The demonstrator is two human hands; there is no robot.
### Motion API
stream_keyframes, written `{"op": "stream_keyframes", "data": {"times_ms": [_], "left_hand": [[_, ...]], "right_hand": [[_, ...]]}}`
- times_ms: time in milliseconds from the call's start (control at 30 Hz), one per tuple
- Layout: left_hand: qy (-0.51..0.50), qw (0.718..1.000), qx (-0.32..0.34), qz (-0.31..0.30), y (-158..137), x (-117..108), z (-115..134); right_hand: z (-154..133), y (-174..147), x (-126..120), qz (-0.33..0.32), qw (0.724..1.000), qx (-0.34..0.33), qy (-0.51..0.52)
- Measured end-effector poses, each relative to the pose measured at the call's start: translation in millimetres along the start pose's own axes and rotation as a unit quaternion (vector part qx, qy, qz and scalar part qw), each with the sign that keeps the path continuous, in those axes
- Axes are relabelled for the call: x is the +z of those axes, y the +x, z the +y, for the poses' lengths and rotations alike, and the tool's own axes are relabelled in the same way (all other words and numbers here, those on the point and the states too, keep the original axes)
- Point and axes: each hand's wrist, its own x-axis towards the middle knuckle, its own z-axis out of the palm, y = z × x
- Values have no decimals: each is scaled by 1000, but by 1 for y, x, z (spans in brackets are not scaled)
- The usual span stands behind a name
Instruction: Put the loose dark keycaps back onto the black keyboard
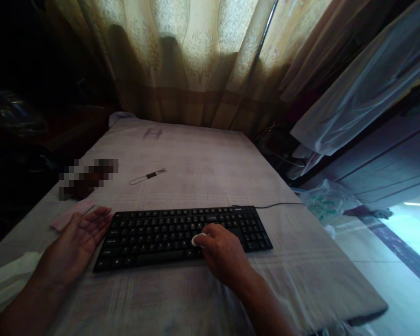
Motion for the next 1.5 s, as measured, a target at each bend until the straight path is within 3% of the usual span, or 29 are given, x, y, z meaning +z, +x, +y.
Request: {"op": "stream_keyframes", "data": {"times_ms": [400,600,800,1133,1300,1500], "left_hand": [[22,1000,-9,18,2,3,1],[20,1000,-3,22,4,1,1],[36,999,-7,30,-1,6,2],[39,998,-9,45,-3,9,5],[46,998,-7,39,0,6,2],[24,999,-2,29,-1,7,1]], "right_hand": [[38,-30,-12,38,998,43,-27],[27,-26,-15,78,996,39,18],[18,-18,-8,38,999,27,12],[54,-42,-21,63,995,82,-11],[37,-34,-20,98,992,74,24],[18,-22,-10,46,998,45,17]]}}
